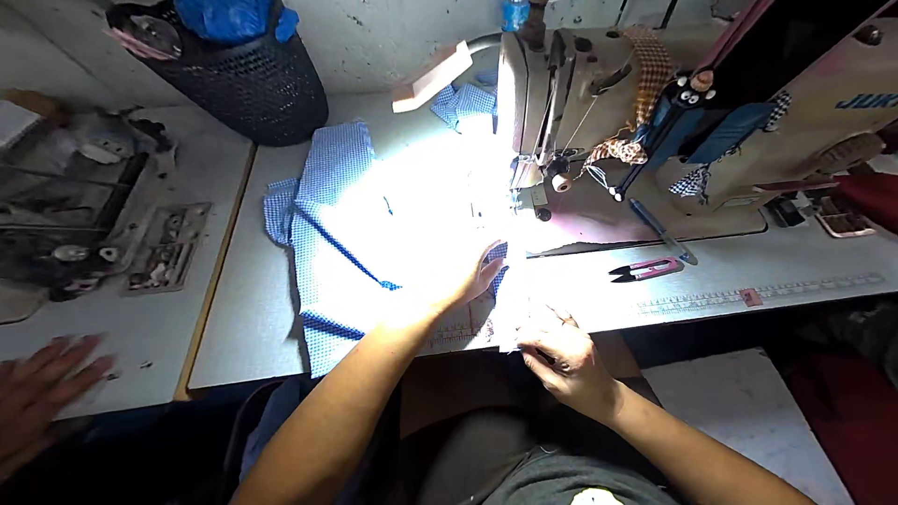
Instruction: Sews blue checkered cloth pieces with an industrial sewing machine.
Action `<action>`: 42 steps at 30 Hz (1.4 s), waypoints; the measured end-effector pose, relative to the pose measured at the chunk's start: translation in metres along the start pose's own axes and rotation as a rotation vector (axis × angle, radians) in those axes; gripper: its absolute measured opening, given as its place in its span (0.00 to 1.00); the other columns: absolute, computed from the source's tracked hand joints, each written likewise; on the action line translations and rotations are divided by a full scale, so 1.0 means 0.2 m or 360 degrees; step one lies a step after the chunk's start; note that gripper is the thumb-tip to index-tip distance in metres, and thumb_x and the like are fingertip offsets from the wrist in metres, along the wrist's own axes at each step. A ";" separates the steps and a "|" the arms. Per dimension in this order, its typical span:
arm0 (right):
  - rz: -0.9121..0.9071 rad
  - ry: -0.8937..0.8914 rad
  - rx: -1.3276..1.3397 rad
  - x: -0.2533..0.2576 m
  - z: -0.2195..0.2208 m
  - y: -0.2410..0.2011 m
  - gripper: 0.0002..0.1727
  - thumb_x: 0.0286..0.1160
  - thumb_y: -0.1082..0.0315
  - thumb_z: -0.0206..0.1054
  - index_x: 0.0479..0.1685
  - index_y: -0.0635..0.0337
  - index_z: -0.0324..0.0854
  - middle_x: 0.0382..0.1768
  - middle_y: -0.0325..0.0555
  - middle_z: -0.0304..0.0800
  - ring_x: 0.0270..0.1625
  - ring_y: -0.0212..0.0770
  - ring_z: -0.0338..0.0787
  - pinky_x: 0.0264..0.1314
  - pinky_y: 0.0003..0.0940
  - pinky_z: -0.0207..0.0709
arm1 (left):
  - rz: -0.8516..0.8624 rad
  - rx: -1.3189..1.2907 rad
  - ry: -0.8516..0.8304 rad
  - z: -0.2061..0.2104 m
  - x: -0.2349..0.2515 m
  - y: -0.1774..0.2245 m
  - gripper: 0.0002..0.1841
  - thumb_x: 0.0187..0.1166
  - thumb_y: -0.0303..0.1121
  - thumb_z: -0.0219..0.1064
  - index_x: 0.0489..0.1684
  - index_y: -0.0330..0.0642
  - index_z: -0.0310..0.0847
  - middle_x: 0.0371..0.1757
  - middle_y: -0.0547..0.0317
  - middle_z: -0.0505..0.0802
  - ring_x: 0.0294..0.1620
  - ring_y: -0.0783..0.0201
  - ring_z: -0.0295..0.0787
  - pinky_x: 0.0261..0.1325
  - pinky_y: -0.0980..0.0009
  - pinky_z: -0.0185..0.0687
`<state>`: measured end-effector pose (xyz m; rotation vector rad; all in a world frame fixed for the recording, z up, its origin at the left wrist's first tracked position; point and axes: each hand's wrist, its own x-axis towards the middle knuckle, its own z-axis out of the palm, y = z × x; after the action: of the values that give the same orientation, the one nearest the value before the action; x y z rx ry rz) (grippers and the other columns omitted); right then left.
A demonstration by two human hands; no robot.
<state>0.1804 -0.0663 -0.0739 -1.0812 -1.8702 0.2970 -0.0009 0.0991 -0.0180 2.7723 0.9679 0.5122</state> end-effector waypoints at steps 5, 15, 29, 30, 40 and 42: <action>0.0121 -0.0020 -0.0014 0.08 -0.03 0.04 0.09 0.73 0.69 0.67 0.35 0.58 0.94 0.35 0.40 0.96 0.44 0.31 0.91 0.68 0.35 0.75 | -0.0115 -0.0037 -0.0067 0.00 0.05 -0.03 0.18 0.83 0.41 0.66 0.65 0.43 0.88 0.60 0.45 0.92 0.67 0.43 0.86 0.66 0.44 0.78; 0.0218 -0.0155 0.0135 0.33 -0.07 0.22 0.06 0.71 0.72 0.70 0.36 0.62 0.93 0.39 0.44 0.95 0.46 0.31 0.92 0.58 0.30 0.84 | -0.0119 0.0055 0.0078 0.02 0.21 -0.21 0.25 0.85 0.53 0.55 0.72 0.53 0.84 0.77 0.50 0.84 0.82 0.44 0.74 0.79 0.37 0.63; 0.0153 -0.0085 0.0262 0.60 -0.05 0.44 0.05 0.66 0.82 0.70 0.36 0.67 0.90 0.44 0.51 0.95 0.57 0.42 0.92 0.84 0.48 0.70 | 0.0068 -0.0663 0.0238 0.13 0.12 -0.06 0.11 0.78 0.27 0.66 0.49 0.32 0.89 0.50 0.45 0.94 0.55 0.57 0.91 0.64 0.61 0.81; 0.0150 -0.0070 0.0241 0.61 -0.04 0.44 0.05 0.66 0.82 0.70 0.36 0.67 0.90 0.44 0.51 0.96 0.56 0.42 0.93 0.83 0.47 0.71 | 0.0045 -0.0681 0.0246 0.15 0.10 -0.06 0.10 0.79 0.27 0.65 0.49 0.32 0.89 0.48 0.46 0.94 0.51 0.60 0.91 0.61 0.64 0.82; 0.0230 -0.0156 -0.0327 0.47 -0.27 0.30 0.13 0.76 0.70 0.68 0.55 0.62 0.91 0.52 0.49 0.95 0.58 0.43 0.93 0.72 0.45 0.81 | 0.0176 -0.0293 0.0228 0.19 0.16 -0.14 0.14 0.85 0.29 0.57 0.49 0.30 0.90 0.56 0.39 0.93 0.64 0.44 0.89 0.70 0.48 0.77; 0.0370 -0.0033 -0.0590 0.40 -0.46 0.32 0.13 0.80 0.67 0.68 0.55 0.63 0.91 0.53 0.53 0.95 0.58 0.49 0.94 0.66 0.48 0.85 | 0.0166 -0.0253 0.0162 0.19 0.19 -0.17 0.14 0.85 0.29 0.57 0.49 0.31 0.89 0.57 0.40 0.93 0.65 0.44 0.88 0.71 0.47 0.76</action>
<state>0.2753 0.0141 -0.0142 -1.5572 -1.8626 0.0929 0.0208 0.1471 -0.0518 2.6863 0.7681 0.7189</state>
